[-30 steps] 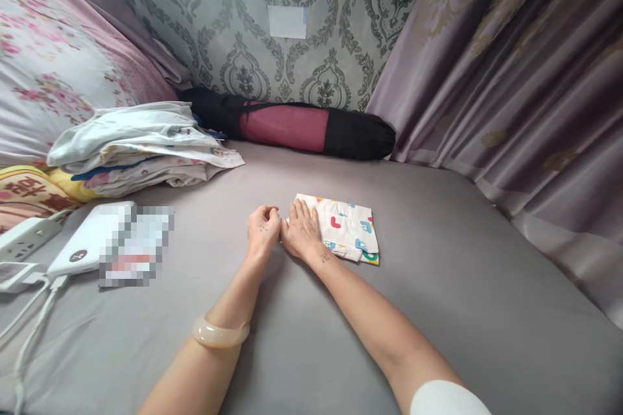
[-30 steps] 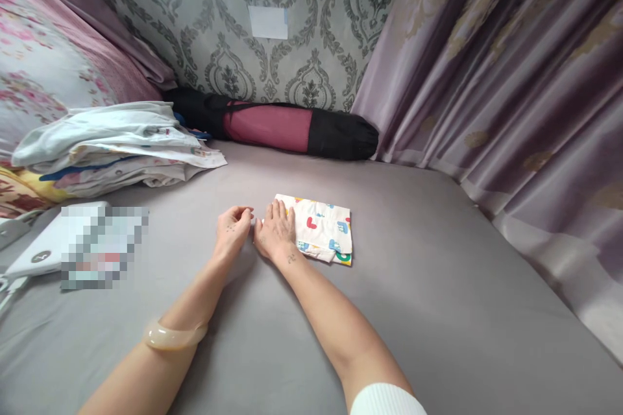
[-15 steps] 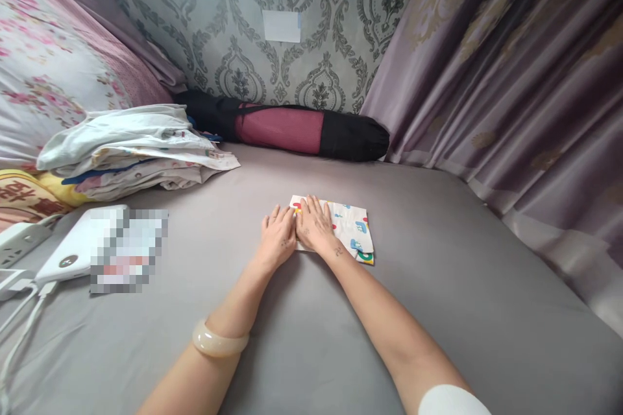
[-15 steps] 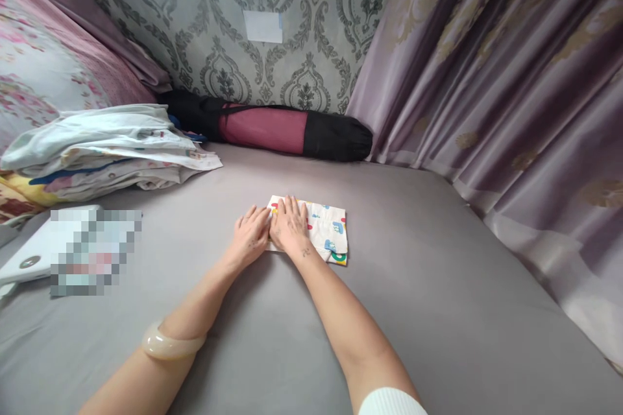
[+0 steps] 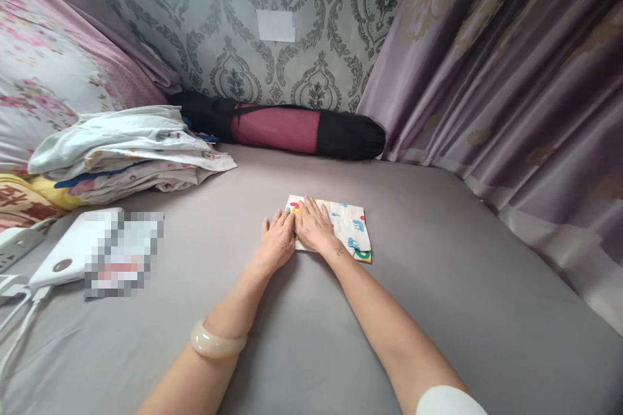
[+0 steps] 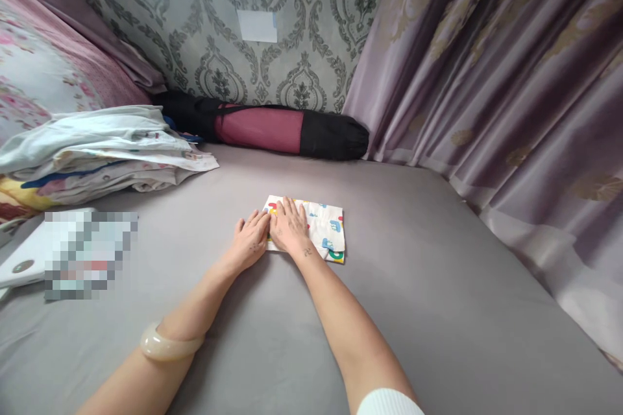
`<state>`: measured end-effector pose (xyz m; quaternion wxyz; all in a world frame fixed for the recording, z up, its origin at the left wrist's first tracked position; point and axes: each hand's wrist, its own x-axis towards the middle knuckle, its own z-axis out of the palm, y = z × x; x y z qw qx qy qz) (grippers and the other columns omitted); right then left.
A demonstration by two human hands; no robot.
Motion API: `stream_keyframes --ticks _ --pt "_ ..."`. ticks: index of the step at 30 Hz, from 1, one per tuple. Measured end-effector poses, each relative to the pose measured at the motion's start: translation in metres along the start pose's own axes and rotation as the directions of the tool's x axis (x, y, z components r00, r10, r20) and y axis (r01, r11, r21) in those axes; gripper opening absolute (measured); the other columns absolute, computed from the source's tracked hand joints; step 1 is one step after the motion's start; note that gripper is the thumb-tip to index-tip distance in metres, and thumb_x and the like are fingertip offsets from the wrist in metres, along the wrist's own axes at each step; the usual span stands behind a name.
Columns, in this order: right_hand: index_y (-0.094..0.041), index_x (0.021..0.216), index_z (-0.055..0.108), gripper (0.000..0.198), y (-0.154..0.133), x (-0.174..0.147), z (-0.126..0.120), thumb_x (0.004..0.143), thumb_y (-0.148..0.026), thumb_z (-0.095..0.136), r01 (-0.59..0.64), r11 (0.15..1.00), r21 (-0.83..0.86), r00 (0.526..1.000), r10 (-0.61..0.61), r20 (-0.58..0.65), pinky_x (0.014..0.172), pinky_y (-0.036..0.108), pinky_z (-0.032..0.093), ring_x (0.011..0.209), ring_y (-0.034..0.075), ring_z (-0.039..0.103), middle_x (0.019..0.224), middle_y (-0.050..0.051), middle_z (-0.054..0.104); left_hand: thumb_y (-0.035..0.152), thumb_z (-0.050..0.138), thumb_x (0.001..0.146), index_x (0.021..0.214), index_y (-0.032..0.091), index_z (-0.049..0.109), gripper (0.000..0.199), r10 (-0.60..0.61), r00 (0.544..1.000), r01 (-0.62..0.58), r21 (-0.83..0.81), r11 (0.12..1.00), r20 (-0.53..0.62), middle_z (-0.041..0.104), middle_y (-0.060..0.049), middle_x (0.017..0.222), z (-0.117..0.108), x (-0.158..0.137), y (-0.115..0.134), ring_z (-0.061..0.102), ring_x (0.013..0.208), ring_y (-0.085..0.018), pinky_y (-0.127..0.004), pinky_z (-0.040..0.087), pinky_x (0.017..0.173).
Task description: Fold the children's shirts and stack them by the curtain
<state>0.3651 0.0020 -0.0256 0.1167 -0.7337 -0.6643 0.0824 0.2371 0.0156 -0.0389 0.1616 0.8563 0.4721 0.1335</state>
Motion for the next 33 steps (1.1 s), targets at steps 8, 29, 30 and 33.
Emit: stream_keyframes --ticks 8,29,30,33 --pt "-0.007 0.151 0.029 0.059 0.023 -0.011 -0.009 0.100 -0.036 0.020 -0.102 0.995 -0.019 0.994 0.101 -0.029 0.119 0.044 0.006 0.148 0.023 0.018 0.160 0.013 0.025 0.023 0.028 0.098 0.134 0.021 0.048 0.041 0.113 0.993 -0.112 0.039 0.993 -0.015 0.044 -0.011 0.150 0.000 -0.004 0.012 0.027 0.146 -0.027 -0.059 0.019 0.115" --pt "-0.005 0.150 0.031 0.060 0.036 -0.022 -0.012 0.101 -0.039 0.021 -0.212 0.977 -0.028 0.976 0.210 -0.063 0.118 0.048 0.006 0.148 0.027 0.016 0.159 0.017 0.024 0.036 0.029 0.100 0.142 0.023 0.040 0.045 0.113 0.988 -0.127 0.137 0.982 0.101 0.034 -0.011 0.157 -0.005 -0.008 0.019 0.024 0.147 -0.025 -0.057 0.022 0.116" --pt "-0.005 0.150 0.030 0.061 0.038 -0.023 -0.012 0.101 -0.039 0.021 -0.225 0.974 -0.035 0.973 0.223 -0.062 0.118 0.048 0.006 0.148 0.026 0.016 0.159 0.017 0.024 0.037 0.029 0.100 0.142 0.023 0.040 0.046 0.112 0.988 -0.125 0.136 0.983 0.103 0.033 -0.011 0.157 -0.005 -0.008 0.019 0.023 0.148 -0.026 -0.057 0.021 0.116" --pt "-0.005 0.150 0.030 0.061 0.042 -0.025 -0.011 0.101 -0.040 0.021 -0.244 0.969 -0.049 0.969 0.241 -0.053 0.118 0.047 0.006 0.148 0.025 0.017 0.159 0.018 0.025 0.040 0.029 0.100 0.143 0.021 0.038 0.049 0.111 0.988 -0.126 0.135 0.983 0.109 0.032 -0.012 0.157 -0.005 -0.008 0.019 0.022 0.148 -0.026 -0.057 0.021 0.116"
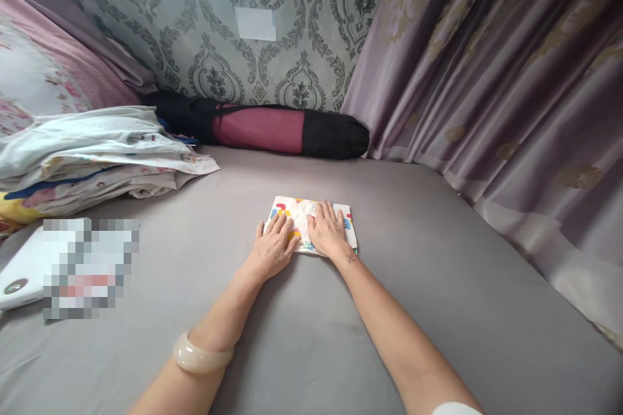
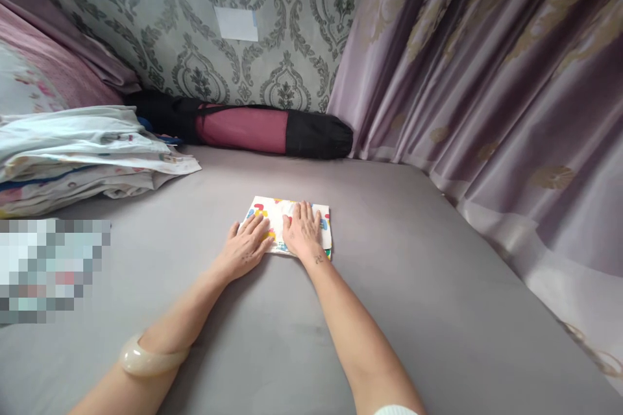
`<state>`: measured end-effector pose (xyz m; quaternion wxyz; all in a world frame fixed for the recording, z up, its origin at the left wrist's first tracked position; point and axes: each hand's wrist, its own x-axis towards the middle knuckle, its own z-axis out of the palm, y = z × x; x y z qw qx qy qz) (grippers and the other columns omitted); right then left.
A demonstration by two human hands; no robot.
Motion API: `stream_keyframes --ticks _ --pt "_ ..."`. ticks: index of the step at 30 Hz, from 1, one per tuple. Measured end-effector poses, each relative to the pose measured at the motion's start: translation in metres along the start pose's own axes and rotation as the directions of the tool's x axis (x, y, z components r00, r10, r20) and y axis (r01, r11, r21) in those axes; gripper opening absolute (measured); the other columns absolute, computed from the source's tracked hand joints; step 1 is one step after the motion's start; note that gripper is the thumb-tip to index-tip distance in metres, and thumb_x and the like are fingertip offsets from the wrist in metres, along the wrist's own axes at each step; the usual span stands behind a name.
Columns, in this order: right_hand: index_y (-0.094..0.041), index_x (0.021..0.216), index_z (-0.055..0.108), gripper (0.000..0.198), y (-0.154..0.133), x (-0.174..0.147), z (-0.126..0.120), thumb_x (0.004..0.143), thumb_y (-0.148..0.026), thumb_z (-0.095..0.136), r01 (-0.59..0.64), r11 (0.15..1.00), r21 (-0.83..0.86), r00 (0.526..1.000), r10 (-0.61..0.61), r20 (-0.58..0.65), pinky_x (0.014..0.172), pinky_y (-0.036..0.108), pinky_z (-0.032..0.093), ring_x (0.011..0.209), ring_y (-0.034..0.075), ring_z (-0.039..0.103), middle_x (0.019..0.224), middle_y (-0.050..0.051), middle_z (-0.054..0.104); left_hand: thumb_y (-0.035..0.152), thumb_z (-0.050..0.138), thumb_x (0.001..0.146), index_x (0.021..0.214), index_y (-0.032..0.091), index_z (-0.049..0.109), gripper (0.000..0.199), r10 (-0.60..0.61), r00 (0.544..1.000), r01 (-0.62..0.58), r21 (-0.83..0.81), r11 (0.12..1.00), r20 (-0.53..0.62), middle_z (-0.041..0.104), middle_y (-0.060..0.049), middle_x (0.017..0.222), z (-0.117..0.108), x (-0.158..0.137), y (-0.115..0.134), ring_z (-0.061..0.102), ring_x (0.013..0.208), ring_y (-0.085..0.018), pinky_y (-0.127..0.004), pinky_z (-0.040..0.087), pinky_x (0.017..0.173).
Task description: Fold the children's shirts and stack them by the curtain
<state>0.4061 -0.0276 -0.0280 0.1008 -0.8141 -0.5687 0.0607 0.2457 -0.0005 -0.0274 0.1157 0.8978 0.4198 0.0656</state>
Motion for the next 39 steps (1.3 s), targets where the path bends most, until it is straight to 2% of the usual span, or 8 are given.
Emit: stream_keyframes --ticks 6,16,24,39 --pt "-0.006 0.151 0.030 0.061 0.001 0.000 0.006 0.101 -0.041 0.020 0.000 1.000 -0.009 0.999 0.000 -0.036 0.119 0.046 0.005 0.148 0.024 0.017 0.159 0.016 0.025 0.042 0.031 0.099 0.143 0.020 0.039 0.050 0.006 1.000 -0.006 0.002 1.000 -0.001 0.033 -0.012 0.157 0.003 0.001 -0.002 0.023 0.147 -0.027 -0.057 0.021 0.115" --pt "-0.006 0.150 0.031 0.060 0.007 -0.003 0.003 0.101 -0.039 0.023 0.017 0.999 0.036 0.999 -0.015 -0.046 0.119 0.046 0.010 0.147 0.025 0.020 0.158 0.014 0.028 0.044 0.033 0.098 0.141 0.023 0.039 0.048 0.018 1.000 -0.018 -0.028 0.999 -0.014 0.034 -0.013 0.156 0.004 0.001 -0.005 0.024 0.147 -0.028 -0.058 0.022 0.114" --pt "-0.004 0.150 0.032 0.062 0.021 -0.010 -0.001 0.102 -0.041 0.022 -0.053 0.999 0.011 0.997 0.053 -0.056 0.119 0.047 0.010 0.148 0.027 0.018 0.159 0.016 0.025 0.046 0.031 0.098 0.140 0.023 0.040 0.048 0.035 0.999 -0.036 -0.021 0.999 -0.041 0.035 -0.013 0.156 0.009 0.002 -0.009 0.026 0.146 -0.028 -0.056 0.024 0.113" --pt "-0.005 0.150 0.031 0.060 0.023 -0.008 0.001 0.101 -0.037 0.025 -0.084 0.996 0.025 0.995 0.085 -0.052 0.119 0.044 0.011 0.148 0.025 0.017 0.160 0.015 0.023 0.044 0.033 0.098 0.140 0.024 0.041 0.047 0.019 0.999 -0.019 -0.013 1.000 -0.027 0.035 -0.013 0.155 0.004 0.001 -0.006 0.027 0.146 -0.028 -0.056 0.022 0.113"
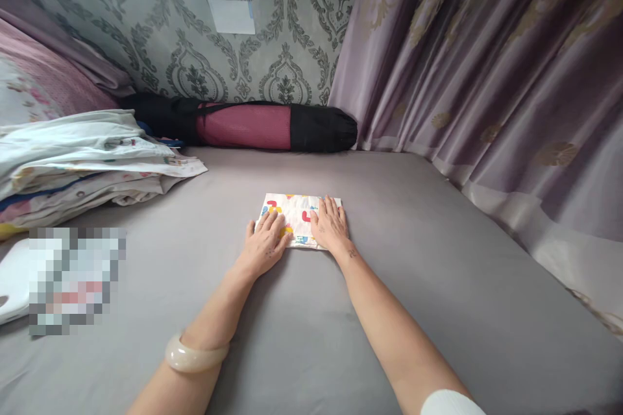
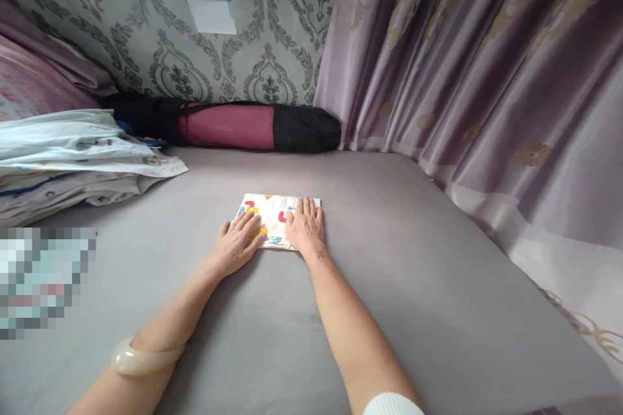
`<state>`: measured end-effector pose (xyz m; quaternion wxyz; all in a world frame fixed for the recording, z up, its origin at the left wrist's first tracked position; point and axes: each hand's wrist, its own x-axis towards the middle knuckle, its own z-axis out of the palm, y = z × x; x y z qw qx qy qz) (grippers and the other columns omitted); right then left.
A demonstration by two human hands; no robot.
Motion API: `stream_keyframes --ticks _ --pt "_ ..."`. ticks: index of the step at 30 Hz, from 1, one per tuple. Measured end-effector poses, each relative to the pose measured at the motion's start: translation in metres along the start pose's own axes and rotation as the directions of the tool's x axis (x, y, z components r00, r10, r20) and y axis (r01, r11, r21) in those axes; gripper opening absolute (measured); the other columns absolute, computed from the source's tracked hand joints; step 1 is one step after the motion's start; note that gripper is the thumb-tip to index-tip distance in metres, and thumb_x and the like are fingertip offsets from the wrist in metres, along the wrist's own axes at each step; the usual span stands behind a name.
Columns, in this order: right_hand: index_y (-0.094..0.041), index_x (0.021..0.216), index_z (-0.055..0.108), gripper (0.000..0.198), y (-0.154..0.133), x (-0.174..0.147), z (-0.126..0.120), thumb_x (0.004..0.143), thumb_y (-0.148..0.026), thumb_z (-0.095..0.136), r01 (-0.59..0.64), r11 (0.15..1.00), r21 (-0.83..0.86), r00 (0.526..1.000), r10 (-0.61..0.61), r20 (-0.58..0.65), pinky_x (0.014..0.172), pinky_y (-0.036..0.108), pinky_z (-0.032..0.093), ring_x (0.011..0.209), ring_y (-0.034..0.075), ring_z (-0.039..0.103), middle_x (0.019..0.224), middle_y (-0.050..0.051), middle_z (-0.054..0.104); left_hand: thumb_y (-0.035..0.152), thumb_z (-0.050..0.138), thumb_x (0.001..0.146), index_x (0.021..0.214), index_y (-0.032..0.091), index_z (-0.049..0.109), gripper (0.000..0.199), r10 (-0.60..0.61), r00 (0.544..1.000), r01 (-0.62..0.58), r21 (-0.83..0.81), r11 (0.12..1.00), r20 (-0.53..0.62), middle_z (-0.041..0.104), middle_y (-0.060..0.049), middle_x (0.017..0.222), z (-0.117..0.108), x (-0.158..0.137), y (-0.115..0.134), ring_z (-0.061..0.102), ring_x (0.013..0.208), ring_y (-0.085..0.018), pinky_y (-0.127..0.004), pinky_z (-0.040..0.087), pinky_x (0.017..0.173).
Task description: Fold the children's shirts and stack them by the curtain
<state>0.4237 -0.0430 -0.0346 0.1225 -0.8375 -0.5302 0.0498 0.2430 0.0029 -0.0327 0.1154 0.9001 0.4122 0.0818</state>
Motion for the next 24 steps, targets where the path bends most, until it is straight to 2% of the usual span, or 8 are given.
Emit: stream_keyframes --ticks 5,8,18,24 --pt "-0.003 0.150 0.030 0.061 0.0034 0.0008 -0.0035 0.101 -0.038 0.022 -0.102 0.995 -0.013 0.994 0.102 -0.033 0.118 0.045 0.012 0.148 0.028 0.018 0.159 0.016 0.023 0.046 0.032 0.098 0.139 0.025 0.041 0.047 0.014 1.000 -0.015 -0.032 0.999 -0.013 0.036 -0.014 0.155 0.0037 0.0004 -0.0041 0.028 0.145 -0.029 -0.057 0.022 0.112" --pt "-0.003 0.151 0.028 0.063 0.0057 0.0016 -0.0038 0.101 -0.040 0.021 -0.134 0.991 -0.028 0.991 0.133 -0.013 0.118 0.046 0.011 0.148 0.028 0.016 0.160 0.017 0.022 0.046 0.032 0.098 0.139 0.025 0.041 0.046 0.023 0.999 -0.023 -0.034 0.999 -0.023 0.035 -0.013 0.155 0.0049 0.0007 -0.0051 0.027 0.145 -0.028 -0.056 0.023 0.112" --pt "-0.003 0.152 0.025 0.064 0.0064 0.0026 0.0000 0.101 -0.041 0.021 -0.149 0.989 -0.024 0.989 0.149 0.005 0.119 0.047 0.009 0.149 0.027 0.013 0.161 0.015 0.018 0.046 0.033 0.098 0.138 0.025 0.042 0.046 0.003 1.000 -0.004 -0.025 1.000 -0.024 0.036 -0.012 0.155 0.0035 0.0002 -0.0035 0.028 0.145 -0.027 -0.055 0.023 0.113" --pt "-0.003 0.150 0.030 0.061 -0.0001 -0.0019 -0.0061 0.101 -0.039 0.023 -0.108 0.994 -0.015 0.994 0.107 -0.021 0.118 0.048 0.009 0.148 0.028 0.017 0.159 0.017 0.023 0.042 0.031 0.099 0.136 0.026 0.043 0.042 0.024 0.997 -0.027 -0.042 0.999 -0.076 0.040 -0.012 0.153 0.0023 -0.0006 -0.0029 0.031 0.144 -0.025 -0.055 0.022 0.114"
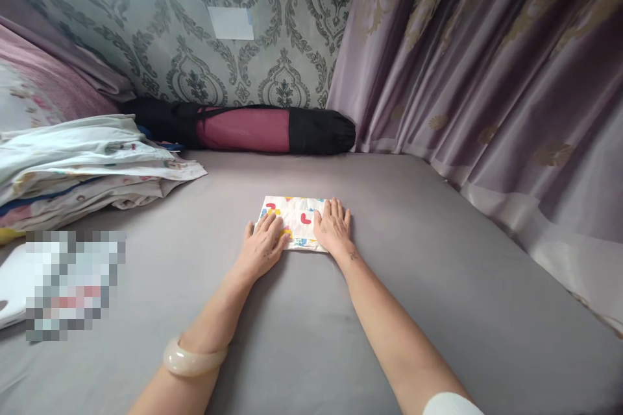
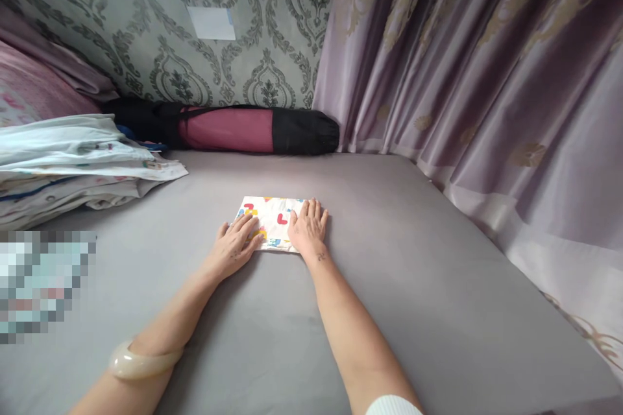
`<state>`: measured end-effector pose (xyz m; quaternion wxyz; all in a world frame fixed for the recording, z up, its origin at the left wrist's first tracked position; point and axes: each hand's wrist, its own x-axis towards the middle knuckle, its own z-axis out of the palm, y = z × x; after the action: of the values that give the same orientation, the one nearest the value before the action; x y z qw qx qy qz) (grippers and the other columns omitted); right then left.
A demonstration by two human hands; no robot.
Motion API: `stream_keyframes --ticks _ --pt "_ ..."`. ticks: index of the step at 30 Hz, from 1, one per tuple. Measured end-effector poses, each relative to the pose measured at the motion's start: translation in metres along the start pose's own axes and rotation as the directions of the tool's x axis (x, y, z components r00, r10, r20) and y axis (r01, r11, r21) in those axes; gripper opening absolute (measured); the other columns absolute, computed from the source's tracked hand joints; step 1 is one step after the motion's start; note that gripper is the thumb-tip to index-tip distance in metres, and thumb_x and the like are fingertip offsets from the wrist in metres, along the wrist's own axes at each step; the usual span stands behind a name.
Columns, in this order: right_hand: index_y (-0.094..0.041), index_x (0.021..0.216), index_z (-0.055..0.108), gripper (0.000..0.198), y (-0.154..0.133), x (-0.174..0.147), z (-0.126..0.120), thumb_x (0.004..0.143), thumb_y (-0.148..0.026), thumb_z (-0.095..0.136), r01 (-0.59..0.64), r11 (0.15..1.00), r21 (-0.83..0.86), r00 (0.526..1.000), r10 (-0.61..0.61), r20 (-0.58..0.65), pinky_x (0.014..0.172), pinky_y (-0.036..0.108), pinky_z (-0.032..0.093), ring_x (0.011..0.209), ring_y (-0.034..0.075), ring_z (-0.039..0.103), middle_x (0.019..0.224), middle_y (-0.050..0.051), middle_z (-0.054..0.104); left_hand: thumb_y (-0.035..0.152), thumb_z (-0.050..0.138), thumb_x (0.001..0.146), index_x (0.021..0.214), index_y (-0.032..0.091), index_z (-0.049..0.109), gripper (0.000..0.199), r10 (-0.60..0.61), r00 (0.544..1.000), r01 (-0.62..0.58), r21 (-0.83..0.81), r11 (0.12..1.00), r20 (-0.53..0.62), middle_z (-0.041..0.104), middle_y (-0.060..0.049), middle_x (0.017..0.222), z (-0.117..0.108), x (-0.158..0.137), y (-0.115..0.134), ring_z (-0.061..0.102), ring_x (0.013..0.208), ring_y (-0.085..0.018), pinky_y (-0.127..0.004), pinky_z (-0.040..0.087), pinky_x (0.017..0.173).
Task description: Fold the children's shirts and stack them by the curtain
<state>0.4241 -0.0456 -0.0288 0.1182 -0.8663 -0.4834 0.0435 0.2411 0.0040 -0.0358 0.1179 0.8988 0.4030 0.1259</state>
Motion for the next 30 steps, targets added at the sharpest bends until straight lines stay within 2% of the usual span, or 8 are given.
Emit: stream_keyframes --ticks 3,7,16,23,25,27,30 --pt "-0.005 0.150 0.031 0.060 -0.012 -0.008 -0.001 0.101 -0.039 0.023 0.101 0.995 0.014 0.995 -0.101 -0.016 0.118 0.048 0.008 0.148 0.027 0.017 0.159 0.017 0.023 0.039 0.027 0.100 0.137 0.025 0.044 0.042 0.019 1.000 -0.019 0.006 1.000 -0.020 0.042 -0.011 0.152 0.000 -0.001 0.004 0.030 0.145 -0.023 -0.055 0.019 0.116" --pt "-0.008 0.151 0.030 0.058 -0.026 -0.017 0.003 0.101 -0.037 0.022 0.188 0.981 0.039 0.982 -0.189 0.012 0.119 0.048 0.007 0.148 0.026 0.016 0.160 0.014 0.023 0.039 0.029 0.099 0.139 0.025 0.045 0.045 0.045 0.998 -0.046 0.047 0.998 0.033 0.038 -0.011 0.154 0.003 -0.001 0.008 0.027 0.146 -0.025 -0.055 0.017 0.118" --pt "-0.007 0.150 0.033 0.058 -0.026 -0.017 0.008 0.100 -0.037 0.025 0.193 0.980 0.039 0.980 -0.194 0.033 0.119 0.049 0.007 0.148 0.026 0.017 0.160 0.014 0.022 0.040 0.030 0.099 0.141 0.022 0.044 0.047 0.025 0.997 -0.030 0.069 0.997 0.075 0.036 -0.012 0.155 0.001 -0.001 0.011 0.027 0.146 -0.026 -0.056 0.018 0.117" --pt "-0.010 0.147 0.038 0.055 -0.025 -0.017 -0.002 0.100 -0.037 0.031 0.192 0.979 0.070 0.978 -0.197 0.067 0.119 0.047 0.011 0.147 0.026 0.019 0.160 0.014 0.024 0.037 0.034 0.098 0.128 0.027 0.053 0.037 0.066 0.997 -0.066 0.011 0.998 -0.043 0.049 -0.010 0.145 0.000 0.000 0.006 0.039 0.138 -0.024 -0.050 0.026 0.114" --pt "-0.013 0.140 0.049 0.049 -0.020 -0.012 -0.009 0.098 -0.034 0.037 0.203 0.971 0.129 0.973 -0.214 0.081 0.118 0.043 0.017 0.145 0.025 0.026 0.157 0.014 0.032 0.036 0.035 0.097 0.123 0.027 0.055 0.034 0.022 0.995 -0.023 -0.005 1.000 -0.094 0.054 -0.009 0.140 -0.001 0.001 0.004 0.045 0.132 -0.023 -0.046 0.031 0.110" --pt "-0.016 0.129 0.060 0.041 -0.012 -0.003 -0.017 0.096 -0.030 0.040 0.181 0.954 0.238 0.976 -0.204 0.074 0.115 0.036 0.026 0.138 0.022 0.039 0.149 0.012 0.045 0.036 0.036 0.097 0.120 0.027 0.058 0.033 -0.076 0.987 0.073 -0.023 0.997 -0.139 0.057 -0.009 0.136 -0.003 0.003 0.002 0.050 0.126 -0.025 -0.044 0.036 0.104" --pt "-0.018 0.119 0.066 0.035 0.008 0.013 -0.027 0.094 -0.030 0.044 0.017 0.884 0.466 0.998 -0.047 0.052 0.100 0.027 0.042 0.120 0.019 0.058 0.129 0.009 0.064 0.036 0.038 0.095 0.117 0.024 0.061 0.035 -0.243 0.953 0.239 -0.043 0.970 -0.181 0.061 -0.011 0.127 -0.008 0.006 -0.001 0.054 0.117 -0.028 -0.043 0.041 0.096"
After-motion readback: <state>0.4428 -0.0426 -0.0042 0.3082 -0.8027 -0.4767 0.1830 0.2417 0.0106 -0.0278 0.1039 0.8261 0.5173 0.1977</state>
